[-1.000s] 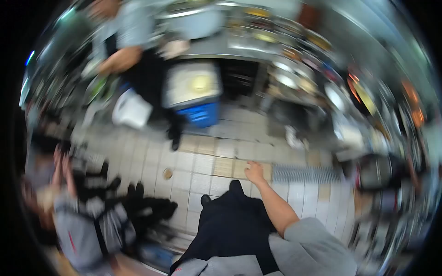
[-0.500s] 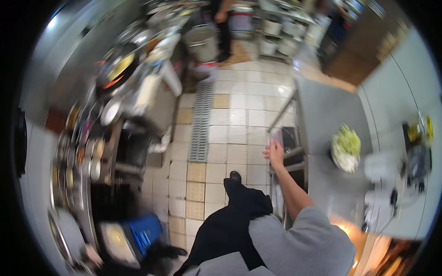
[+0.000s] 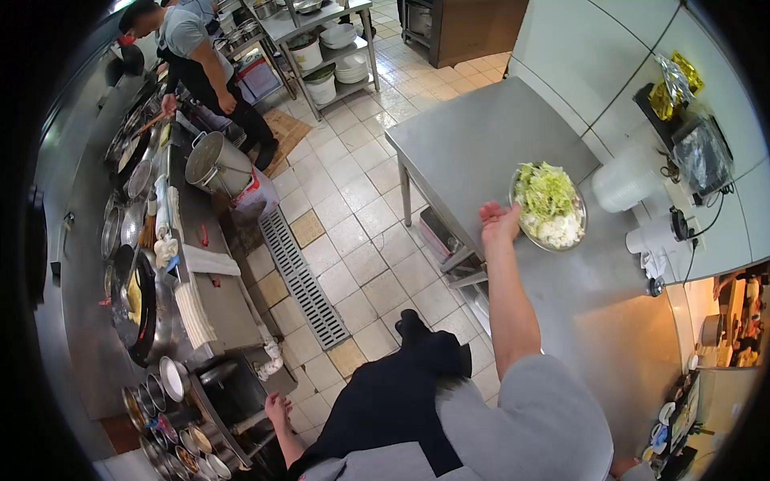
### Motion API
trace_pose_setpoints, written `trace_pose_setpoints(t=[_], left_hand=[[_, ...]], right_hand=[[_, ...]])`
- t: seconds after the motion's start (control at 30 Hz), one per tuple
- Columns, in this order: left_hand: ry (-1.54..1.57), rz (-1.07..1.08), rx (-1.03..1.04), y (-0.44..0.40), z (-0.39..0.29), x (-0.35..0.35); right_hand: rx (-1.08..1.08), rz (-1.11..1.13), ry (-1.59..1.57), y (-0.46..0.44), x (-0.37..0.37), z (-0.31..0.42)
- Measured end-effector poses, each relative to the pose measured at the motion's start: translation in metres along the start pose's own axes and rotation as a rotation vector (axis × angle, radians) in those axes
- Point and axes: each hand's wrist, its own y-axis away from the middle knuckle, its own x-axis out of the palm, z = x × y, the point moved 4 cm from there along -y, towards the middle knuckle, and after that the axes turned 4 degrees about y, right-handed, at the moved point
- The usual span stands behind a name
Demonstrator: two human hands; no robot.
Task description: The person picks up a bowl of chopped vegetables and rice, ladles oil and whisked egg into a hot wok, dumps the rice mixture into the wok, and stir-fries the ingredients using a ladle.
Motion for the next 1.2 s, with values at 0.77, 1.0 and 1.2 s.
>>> trace_pose_setpoints(t=[0.77,1.0,1.2], left_hand=[[0.079,0.919,-0.021,-0.183,-0.283,0.220],[0.316,1.142,0.101,-0.226,-0.492,0.268],[0.330,0.648,0.168,-0.260,-0.522,0.129]], right_hand=[[0.249,0.216,0.554,0.157,0.093,-0.141],[0.569,0.804,1.033,0.153,0.290,-0.292],[0.791,1.312,1.336,0.228,0.465,-0.434]])
